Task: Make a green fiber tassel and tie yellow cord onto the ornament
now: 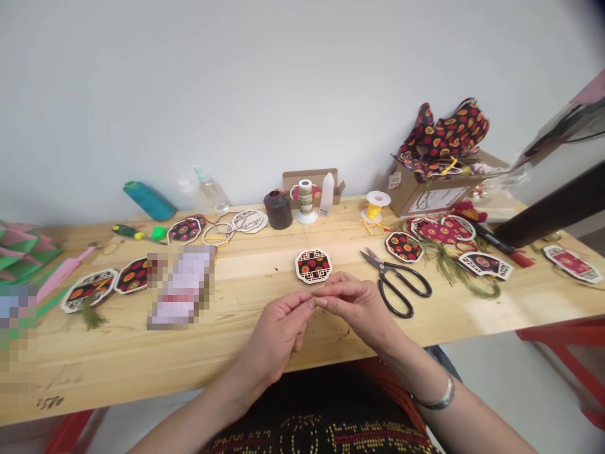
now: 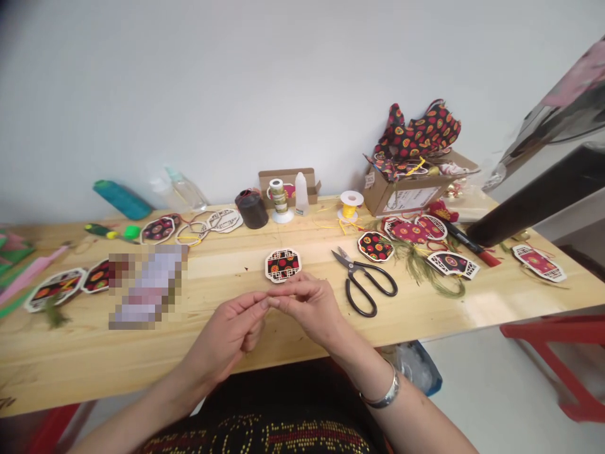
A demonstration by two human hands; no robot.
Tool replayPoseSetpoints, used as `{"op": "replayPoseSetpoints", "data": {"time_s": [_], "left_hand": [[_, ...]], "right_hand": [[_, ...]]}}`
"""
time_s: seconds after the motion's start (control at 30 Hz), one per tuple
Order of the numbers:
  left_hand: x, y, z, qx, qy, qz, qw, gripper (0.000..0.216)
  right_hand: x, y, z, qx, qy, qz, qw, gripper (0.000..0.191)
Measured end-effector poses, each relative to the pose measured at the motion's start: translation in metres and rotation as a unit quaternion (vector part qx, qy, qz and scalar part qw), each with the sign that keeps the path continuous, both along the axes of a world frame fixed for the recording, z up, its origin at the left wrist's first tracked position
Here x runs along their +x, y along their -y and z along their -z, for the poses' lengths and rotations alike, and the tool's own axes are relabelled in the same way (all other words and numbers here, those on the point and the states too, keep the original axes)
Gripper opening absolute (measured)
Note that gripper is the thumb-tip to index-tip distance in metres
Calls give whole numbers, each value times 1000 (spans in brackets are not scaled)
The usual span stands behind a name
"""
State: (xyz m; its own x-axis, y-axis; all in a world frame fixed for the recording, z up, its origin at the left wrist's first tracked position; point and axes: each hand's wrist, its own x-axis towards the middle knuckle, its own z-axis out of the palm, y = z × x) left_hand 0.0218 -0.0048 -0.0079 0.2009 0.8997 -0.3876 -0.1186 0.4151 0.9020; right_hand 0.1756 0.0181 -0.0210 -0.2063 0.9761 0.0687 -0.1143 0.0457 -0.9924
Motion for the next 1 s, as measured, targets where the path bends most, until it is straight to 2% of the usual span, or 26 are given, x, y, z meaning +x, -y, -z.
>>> {"op": "replayPoseSetpoints", "data": {"time_s": [0.2, 0.33, 0.5, 0.57, 0.77, 1.0], "left_hand": [[3, 0, -2, -15, 12, -9, 1000, 29], [4, 0, -3, -40, 60, -16, 997, 21], [0, -1, -6, -96, 160, -16, 982, 39], [-1, -2, -6, -109, 174, -21, 979, 39], [1, 0, -5, -90, 110, -48, 989, 25], [1, 0, -3, -85, 74, -43, 993, 26]], "right_hand": [[-4, 2, 2, 20, 11, 49, 999, 3], [-5, 2, 3, 28, 50, 66, 996, 8], [-5, 1, 2, 5, 78, 63, 995, 13], [-4, 1, 0, -1, 81, 61, 995, 13], [-1, 0, -2, 4, 85, 55, 995, 12], [0, 0, -2, 18, 99, 46, 994, 15]]}}
